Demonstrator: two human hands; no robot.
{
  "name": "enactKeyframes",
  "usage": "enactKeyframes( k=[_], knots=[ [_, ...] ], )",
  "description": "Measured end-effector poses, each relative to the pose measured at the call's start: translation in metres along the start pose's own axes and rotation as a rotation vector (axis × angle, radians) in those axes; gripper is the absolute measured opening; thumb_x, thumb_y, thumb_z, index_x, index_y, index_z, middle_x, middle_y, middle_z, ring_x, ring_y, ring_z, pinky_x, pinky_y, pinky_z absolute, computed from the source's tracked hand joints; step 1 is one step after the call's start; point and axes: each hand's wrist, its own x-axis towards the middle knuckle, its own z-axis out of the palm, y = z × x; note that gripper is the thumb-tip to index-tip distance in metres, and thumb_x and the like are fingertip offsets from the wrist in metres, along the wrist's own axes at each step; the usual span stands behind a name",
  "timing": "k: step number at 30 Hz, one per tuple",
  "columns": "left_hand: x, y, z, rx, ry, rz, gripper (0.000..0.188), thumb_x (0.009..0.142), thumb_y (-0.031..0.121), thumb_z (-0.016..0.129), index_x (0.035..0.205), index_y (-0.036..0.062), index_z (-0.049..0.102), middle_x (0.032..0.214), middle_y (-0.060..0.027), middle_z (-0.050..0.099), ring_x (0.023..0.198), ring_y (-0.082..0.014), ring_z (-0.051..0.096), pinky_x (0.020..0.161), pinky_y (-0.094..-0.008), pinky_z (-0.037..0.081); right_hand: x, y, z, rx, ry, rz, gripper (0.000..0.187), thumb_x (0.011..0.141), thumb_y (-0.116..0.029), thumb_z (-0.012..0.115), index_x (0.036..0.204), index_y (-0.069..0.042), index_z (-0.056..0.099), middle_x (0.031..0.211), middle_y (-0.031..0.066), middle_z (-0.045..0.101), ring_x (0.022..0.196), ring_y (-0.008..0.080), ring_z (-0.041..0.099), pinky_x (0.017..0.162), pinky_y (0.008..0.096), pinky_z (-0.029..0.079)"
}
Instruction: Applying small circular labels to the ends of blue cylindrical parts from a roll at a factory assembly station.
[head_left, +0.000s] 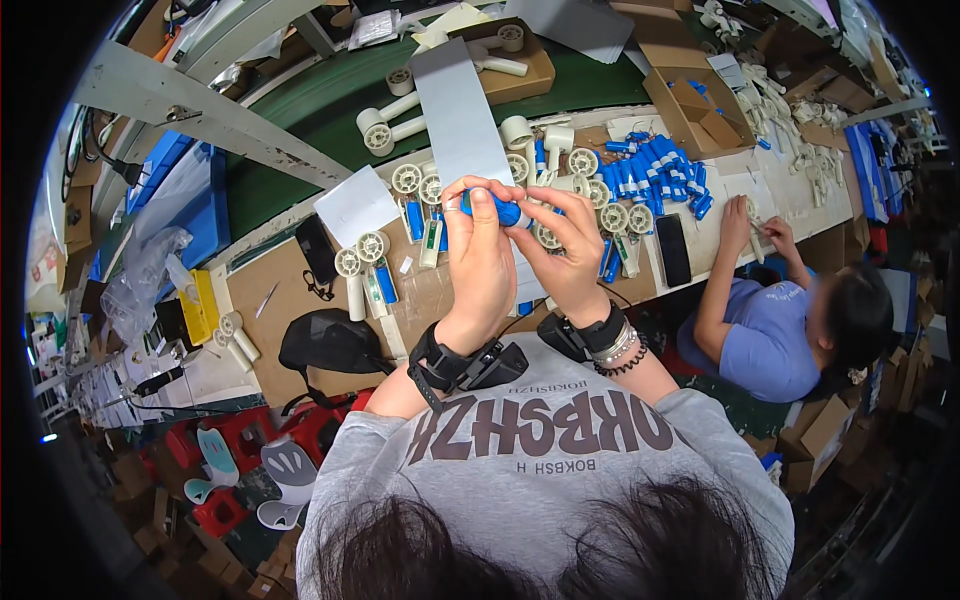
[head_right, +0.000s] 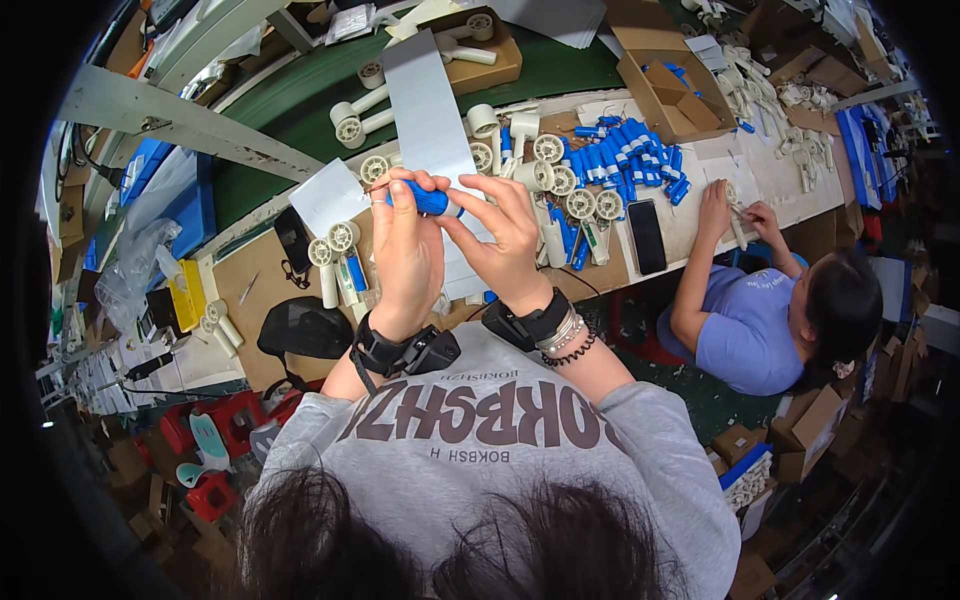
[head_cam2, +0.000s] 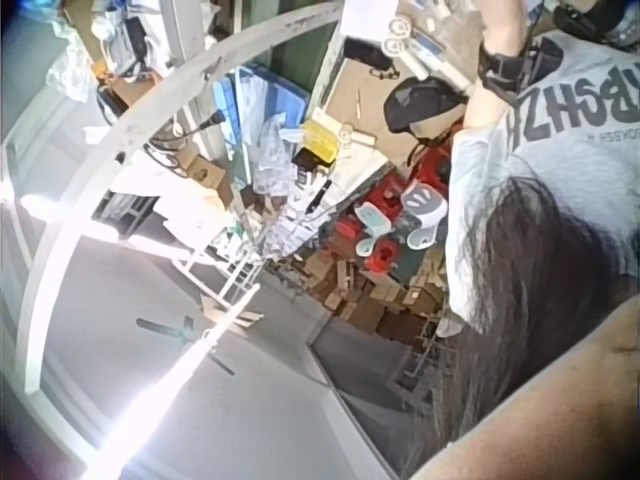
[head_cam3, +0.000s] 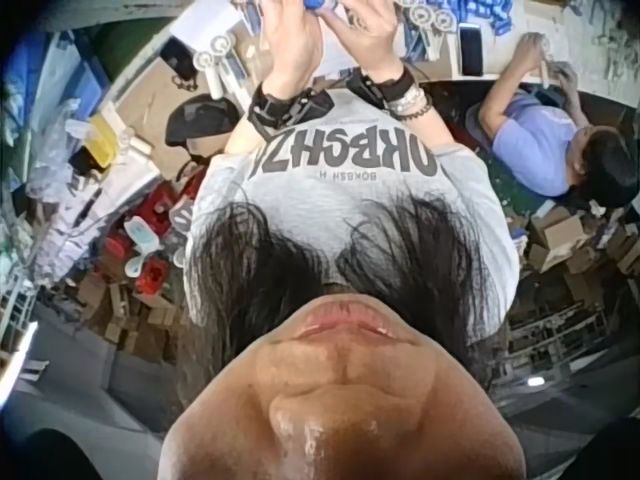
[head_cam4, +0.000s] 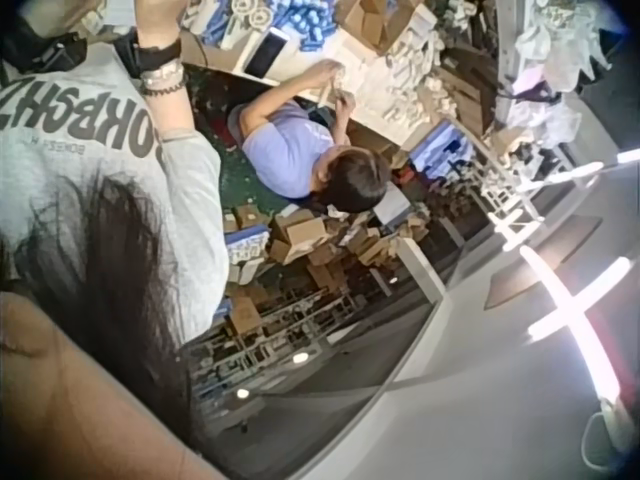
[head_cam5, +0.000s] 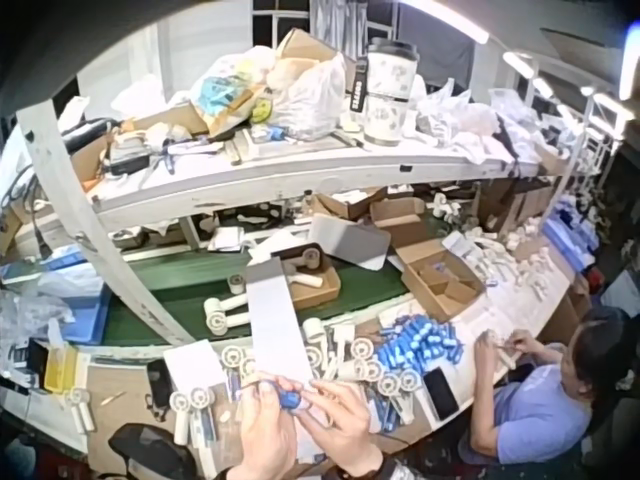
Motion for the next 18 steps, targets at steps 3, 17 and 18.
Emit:
enactKeyframes(
  k=[3, 17, 18],
  knots=[
    [-0.001, -0.002, -0.003, 0.045, 0.032, -0.002, 0.014, 0.095, 0.021, 0.038, 0.101, 0.0085, 0.038, 0.091, -0.0058, 0.045, 0.093, -0.0173, 0.047, 0.086, -0.0313, 0.036, -0.002, 0.000, 0.003, 0.058, 0.013, 0.026, 0.032, 0.062, -0.002, 0.073, 0.092, -0.002, 0.062, 0.092, 0.0091, 0.061, 0.084, 0.0247, 0.057, 0.073, 0.0331, 0.045],
    [-0.002, -0.025, -0.012, 0.149, 0.068, -0.056, 0.015, 0.094, 0.022, 0.042, 0.100, 0.0075, 0.040, 0.089, -0.0052, 0.046, 0.093, -0.0195, 0.049, 0.085, -0.0317, 0.037, -0.024, 0.017, 0.000, 0.167, -0.203, 0.244, 0.024, 0.075, -0.011, 0.063, 0.095, -0.001, 0.057, 0.085, 0.0127, 0.060, 0.076, 0.0279, 0.058, 0.066, 0.0337, 0.046],
    [-0.002, -0.027, -0.014, 0.149, 0.070, -0.077, 0.016, 0.093, 0.022, 0.042, 0.100, 0.0076, 0.040, 0.088, -0.0052, 0.046, 0.093, -0.0196, 0.048, 0.085, -0.0317, 0.037, -0.026, 0.020, -0.001, 0.160, -0.207, 0.241, 0.024, 0.075, -0.011, 0.063, 0.095, -0.001, 0.057, 0.085, 0.0127, 0.060, 0.076, 0.0279, 0.058, 0.066, 0.0337, 0.046]
  ],
)
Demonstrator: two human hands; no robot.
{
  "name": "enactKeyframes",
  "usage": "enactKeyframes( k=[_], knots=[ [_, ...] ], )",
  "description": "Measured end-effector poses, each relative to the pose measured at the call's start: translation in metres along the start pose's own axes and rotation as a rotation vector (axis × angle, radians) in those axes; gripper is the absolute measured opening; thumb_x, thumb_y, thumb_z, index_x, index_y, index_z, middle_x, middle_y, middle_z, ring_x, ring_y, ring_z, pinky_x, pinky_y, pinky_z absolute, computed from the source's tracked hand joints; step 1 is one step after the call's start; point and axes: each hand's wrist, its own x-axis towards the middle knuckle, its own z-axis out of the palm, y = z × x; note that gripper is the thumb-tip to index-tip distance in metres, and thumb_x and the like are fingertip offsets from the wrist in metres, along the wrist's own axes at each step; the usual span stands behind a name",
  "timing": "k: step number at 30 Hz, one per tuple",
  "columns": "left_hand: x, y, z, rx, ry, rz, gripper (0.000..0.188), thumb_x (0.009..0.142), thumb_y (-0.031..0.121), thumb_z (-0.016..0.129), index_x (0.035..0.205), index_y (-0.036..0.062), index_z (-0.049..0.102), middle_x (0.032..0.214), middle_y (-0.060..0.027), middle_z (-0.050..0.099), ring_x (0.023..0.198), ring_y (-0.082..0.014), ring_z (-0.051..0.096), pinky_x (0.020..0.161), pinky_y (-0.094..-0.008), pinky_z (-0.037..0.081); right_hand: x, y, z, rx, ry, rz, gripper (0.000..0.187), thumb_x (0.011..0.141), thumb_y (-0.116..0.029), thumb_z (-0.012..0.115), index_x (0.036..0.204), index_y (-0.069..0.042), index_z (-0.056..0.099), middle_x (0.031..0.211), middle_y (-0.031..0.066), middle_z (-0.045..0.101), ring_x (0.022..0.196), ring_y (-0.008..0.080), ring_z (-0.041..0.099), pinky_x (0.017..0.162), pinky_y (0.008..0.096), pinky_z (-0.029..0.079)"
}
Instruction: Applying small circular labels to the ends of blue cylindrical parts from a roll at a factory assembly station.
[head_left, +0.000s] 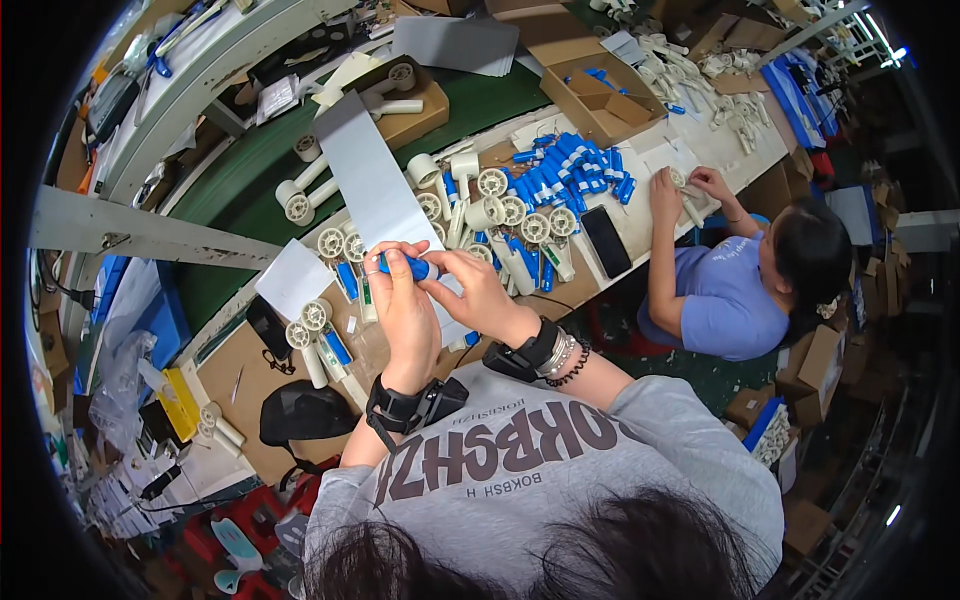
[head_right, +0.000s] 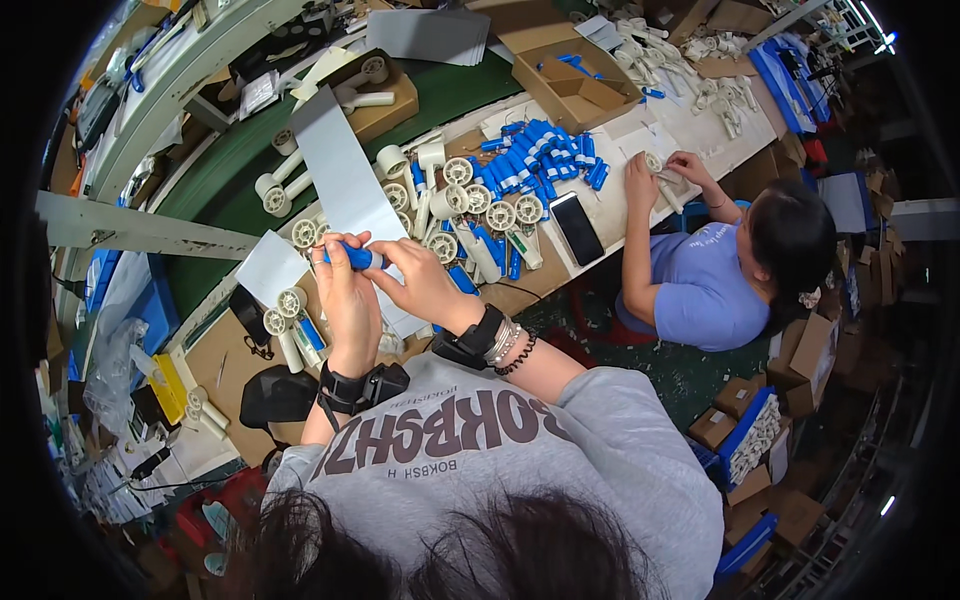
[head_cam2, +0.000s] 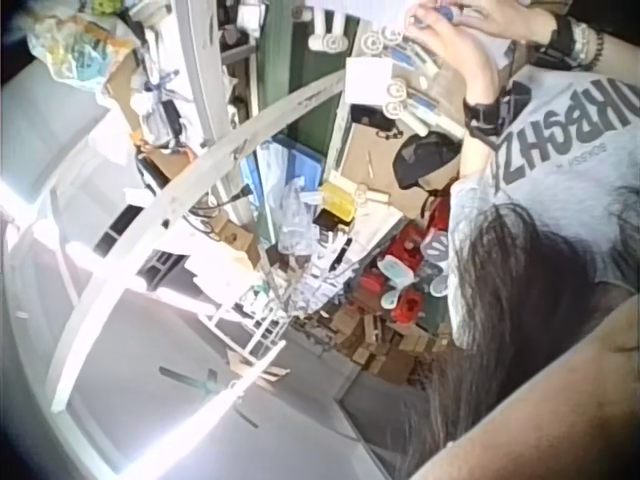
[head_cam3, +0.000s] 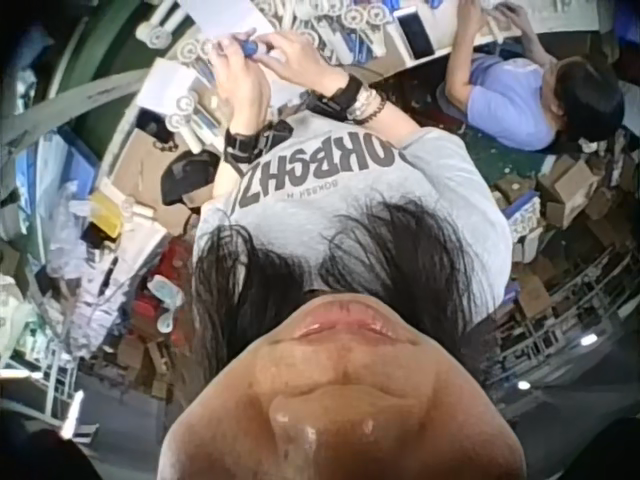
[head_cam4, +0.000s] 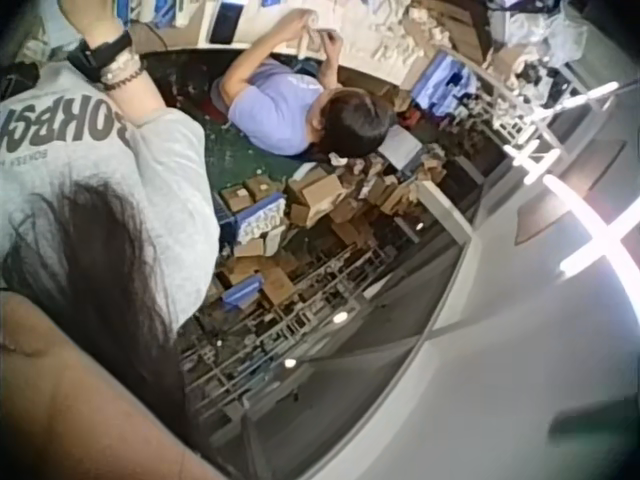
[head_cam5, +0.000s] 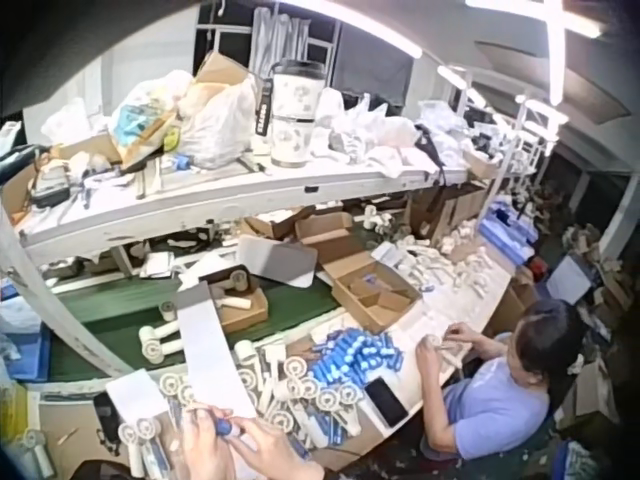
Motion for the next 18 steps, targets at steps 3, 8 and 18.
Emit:
enactKeyframes(
  k=[3, 8, 18],
  knots=[
    [-0.001, -0.011, -0.005, -0.020, 0.008, -0.058, 0.017, 0.093, 0.023, 0.043, 0.100, 0.0077, 0.040, 0.089, -0.0060, 0.047, 0.094, -0.0196, 0.048, 0.085, -0.0318, 0.037, -0.007, 0.009, -0.006, -0.028, -0.095, 0.043, 0.023, 0.077, -0.014, 0.061, 0.096, -0.002, 0.057, 0.080, 0.0124, 0.060, 0.071, 0.0283, 0.057, 0.062, 0.0353, 0.045],
    [0.003, -0.042, -0.017, 0.066, -0.015, -0.249, 0.019, 0.092, 0.022, 0.046, 0.104, 0.0068, 0.041, 0.094, -0.0064, 0.048, 0.099, -0.0197, 0.048, 0.084, -0.0322, 0.038, -0.030, 0.033, -0.012, -0.058, -0.108, 0.115, 0.024, 0.078, -0.016, 0.061, 0.096, -0.001, 0.056, 0.074, 0.0132, 0.059, 0.065, 0.0288, 0.056, 0.058, 0.0367, 0.044],
    [0.012, -0.082, -0.069, 0.827, -0.081, -0.099, 0.034, 0.087, 0.014, 0.052, 0.116, 0.0029, 0.040, 0.107, -0.0082, 0.050, 0.099, -0.0156, 0.049, 0.088, -0.0285, 0.036, -0.007, 0.162, -0.083, -0.491, 0.101, 0.535, 0.027, 0.080, -0.030, 0.059, 0.083, -0.003, 0.060, 0.064, 0.0147, 0.060, 0.062, 0.0335, 0.059, 0.055, 0.0401, 0.046]
  ],
)
